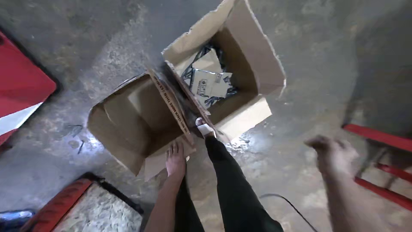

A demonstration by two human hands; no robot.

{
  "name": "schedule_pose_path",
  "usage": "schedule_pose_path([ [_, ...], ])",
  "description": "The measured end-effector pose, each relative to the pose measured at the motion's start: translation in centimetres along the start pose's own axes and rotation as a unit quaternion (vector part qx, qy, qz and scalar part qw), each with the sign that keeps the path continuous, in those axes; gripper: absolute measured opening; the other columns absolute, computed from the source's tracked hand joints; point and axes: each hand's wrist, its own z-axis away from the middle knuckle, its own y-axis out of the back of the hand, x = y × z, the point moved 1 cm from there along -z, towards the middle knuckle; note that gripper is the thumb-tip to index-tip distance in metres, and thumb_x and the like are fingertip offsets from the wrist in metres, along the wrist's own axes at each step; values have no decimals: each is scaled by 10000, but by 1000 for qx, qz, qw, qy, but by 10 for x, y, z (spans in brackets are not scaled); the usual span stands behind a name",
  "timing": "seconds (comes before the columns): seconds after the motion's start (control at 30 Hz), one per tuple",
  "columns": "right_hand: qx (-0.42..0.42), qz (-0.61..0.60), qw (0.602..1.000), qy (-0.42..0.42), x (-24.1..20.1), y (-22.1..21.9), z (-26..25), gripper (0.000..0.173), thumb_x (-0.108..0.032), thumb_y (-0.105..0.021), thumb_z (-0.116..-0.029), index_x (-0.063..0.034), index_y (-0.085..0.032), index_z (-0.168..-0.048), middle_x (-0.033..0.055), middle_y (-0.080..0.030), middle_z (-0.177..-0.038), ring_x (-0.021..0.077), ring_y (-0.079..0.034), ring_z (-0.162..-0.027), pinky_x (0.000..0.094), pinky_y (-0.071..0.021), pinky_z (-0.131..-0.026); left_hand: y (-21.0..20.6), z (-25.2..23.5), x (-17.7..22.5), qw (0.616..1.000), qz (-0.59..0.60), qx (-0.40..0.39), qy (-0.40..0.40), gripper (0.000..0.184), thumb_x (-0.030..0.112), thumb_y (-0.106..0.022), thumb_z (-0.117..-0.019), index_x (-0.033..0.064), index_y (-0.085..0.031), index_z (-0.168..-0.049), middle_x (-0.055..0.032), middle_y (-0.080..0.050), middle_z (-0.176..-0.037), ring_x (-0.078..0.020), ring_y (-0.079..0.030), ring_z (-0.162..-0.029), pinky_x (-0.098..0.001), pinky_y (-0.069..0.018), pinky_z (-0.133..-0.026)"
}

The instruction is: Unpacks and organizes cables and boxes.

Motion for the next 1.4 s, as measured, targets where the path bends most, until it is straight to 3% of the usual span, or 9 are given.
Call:
schedule_pose_path([
  [0.17, -234, 199, 924, 226, -83, -221, -99, 374, -186, -631, -1008, 47, -601, -1298, 236, -648, -1260, 285, -668, -1130, 435, -550, -999, -50, -1, 13, 990, 38, 136, -11, 633, -23, -632, -895, 44, -492, -1509, -245, -368, -1605, -447, -343, -1487, -627, -255, -1198],
  [0.4, -252, 365, 885, 143, -51, -391, -249, 809, -379, -740, -931, 24, -372, -1528, 307, -516, -1449, 461, -504, -1358, 617, -383, -1131, -91, -13, 24, 943, 97, 318, -8, 559, 38, -665, -803, -10, -625, -1358, -320, -502, -1471, -544, -447, -1378, -691, -300, -1127],
  [0.57, -300, 241, 921, 64, 14, -421, -262, 1172, -348, -863, -808, -72, -85, -1639, 257, -451, -1523, 359, -509, -1368, 511, -435, -1131, -95, -12, 22, 939, 106, 326, 4, 558, 125, -661, -801, 34, -636, -1351, -298, -520, -1459, -492, -420, -1414, -645, -266, -1158],
  [0.67, -338, 244, 908, 47, 36, -424, -243, 944, -350, -823, -867, -33, -293, -1580, 257, -534, -1440, 347, -571, -1297, 501, -462, -1102, -97, -13, 24, 939, 112, 326, 1, 557, 139, -658, -795, 18, -638, -1338, -314, -529, -1440, -515, -424, -1399, -658, -266, -1145],
  [0.77, -313, 413, 845, 134, 38, -426, -246, 814, -614, -776, -810, -83, -589, -1398, 288, -557, -1403, 499, -496, -1324, 728, -356, -1070, -97, -13, 21, 940, 104, 326, -1, 573, 177, -649, -809, 37, -615, -1363, -308, -511, -1456, -491, -411, -1415, -643, -247, -1159],
  [0.87, -283, 334, 889, 135, 35, -432, -250, 1185, -598, -819, -763, -36, -224, -1619, 296, -265, -1627, 461, -311, -1484, 619, -297, -1185, -96, -13, 18, 940, 100, 325, -9, 611, 203, -665, -799, 48, -595, -1385, -308, -498, -1466, -478, -402, -1425, -637, -234, -1166],
  [1.0, -285, 114, 950, 57, 26, -453, -212, 1264, -336, -861, -793, -57, 38, -1636, 227, -301, -1626, 261, -438, -1433, 379, -415, -1156, -97, -13, 18, 938, 109, 329, -18, 588, 236, -641, -826, 69, -589, -1387, -307, -498, -1462, -467, -402, -1427, -636, -228, -1168],
  [1.17, -342, 74, 937, -22, 16, -453, -174, 670, -178, -828, -849, -11, -488, -1401, 121, -639, -1227, 145, -653, -1042, 333, -565, -905, -91, -13, 17, 940, 129, 314, -25, 588, 175, -684, -801, 38, -615, -1369, -301, -506, -1467, -475, -407, -1426, -659, -235, -1160],
  [1.4, -270, 126, 951, 87, -51, -348, -101, 285, -307, -738, -932, -73, -629, -1054, -37, -632, -765, 41, -599, -597, 260, -555, -577, -87, -17, 17, 945, 140, 291, -39, 775, 138, -821, -700, 86, -581, -1435, -256, -493, -1510, -479, -426, -1421, -733, -238, -1137],
])
